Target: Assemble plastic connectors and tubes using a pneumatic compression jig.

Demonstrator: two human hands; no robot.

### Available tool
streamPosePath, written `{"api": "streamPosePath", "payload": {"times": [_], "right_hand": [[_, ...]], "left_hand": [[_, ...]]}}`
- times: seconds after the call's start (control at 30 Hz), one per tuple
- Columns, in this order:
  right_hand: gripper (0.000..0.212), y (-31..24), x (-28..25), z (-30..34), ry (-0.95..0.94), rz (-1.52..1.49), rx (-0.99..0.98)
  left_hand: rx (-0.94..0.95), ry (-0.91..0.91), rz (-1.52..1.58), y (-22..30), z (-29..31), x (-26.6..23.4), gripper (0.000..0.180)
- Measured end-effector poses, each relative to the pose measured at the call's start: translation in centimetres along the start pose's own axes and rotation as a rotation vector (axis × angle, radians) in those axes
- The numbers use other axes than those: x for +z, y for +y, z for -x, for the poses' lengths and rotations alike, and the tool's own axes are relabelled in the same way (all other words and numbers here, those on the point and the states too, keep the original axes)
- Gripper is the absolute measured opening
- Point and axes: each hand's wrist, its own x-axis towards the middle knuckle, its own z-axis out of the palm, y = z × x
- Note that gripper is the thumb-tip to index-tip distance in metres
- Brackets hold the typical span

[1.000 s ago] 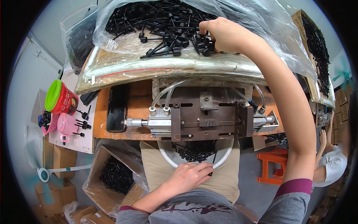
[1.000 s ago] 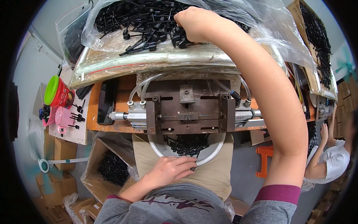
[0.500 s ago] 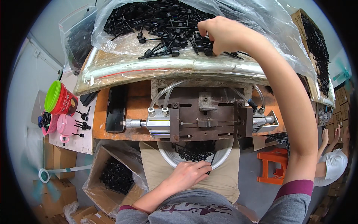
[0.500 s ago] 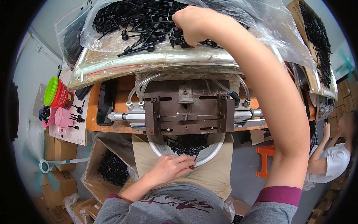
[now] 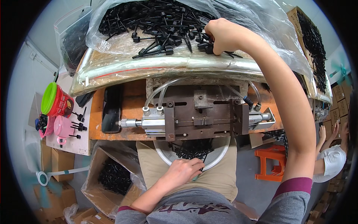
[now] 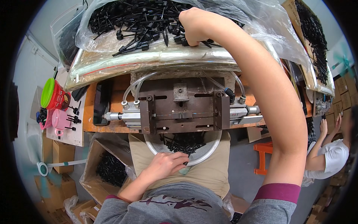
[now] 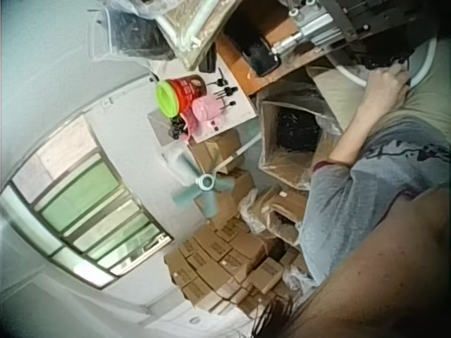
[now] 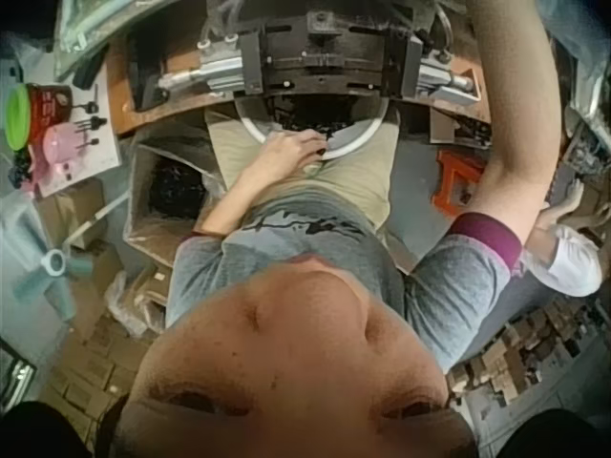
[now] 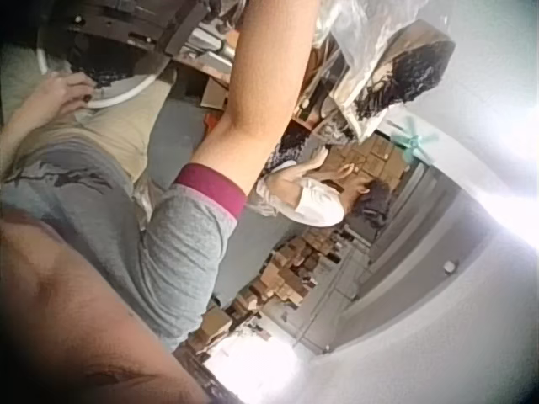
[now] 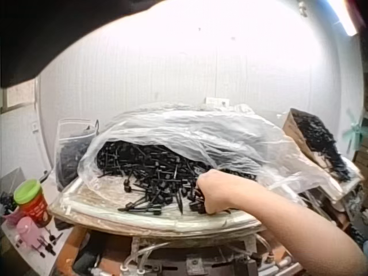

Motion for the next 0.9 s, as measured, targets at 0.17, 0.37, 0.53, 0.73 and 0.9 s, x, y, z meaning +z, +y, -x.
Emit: {"api": "streamPosePath", "payload": {"times": [0.17, 0.37, 0.53, 0.73, 0.9], "right_hand": [[0.032, 0.4, 0.4, 1.1, 0.198, -0.087, -0.117], [0.026, 2.8, -0.4, 2.2, 0.327, -0.449, 0.033], [0.024, 2.4, -1.7, 3.9, 0.363, -0.975, 0.143], [0.018, -1.6, 3.0, 8.5, 0.749, -1.013, -0.221], [0.039, -4.8, 8.1, 16.0, 0.85, -0.7, -0.483]], "left_hand": [[-0.019, -0.032, -0.013, -0.6, 0.3, 0.9, 0.02], [-0.059, -0.087, -0.066, -1.1, 0.6, 1.5, 0.023], [-0.11, 0.044, -0.027, 1.8, -0.5, -1.0, 0.029], [-0.014, 0.531, 0.268, 4.1, -1.9, -6.0, 0.035], [-0.061, 0.738, 0.6, 5.6, -3.6, -7.9, 0.042]]}}
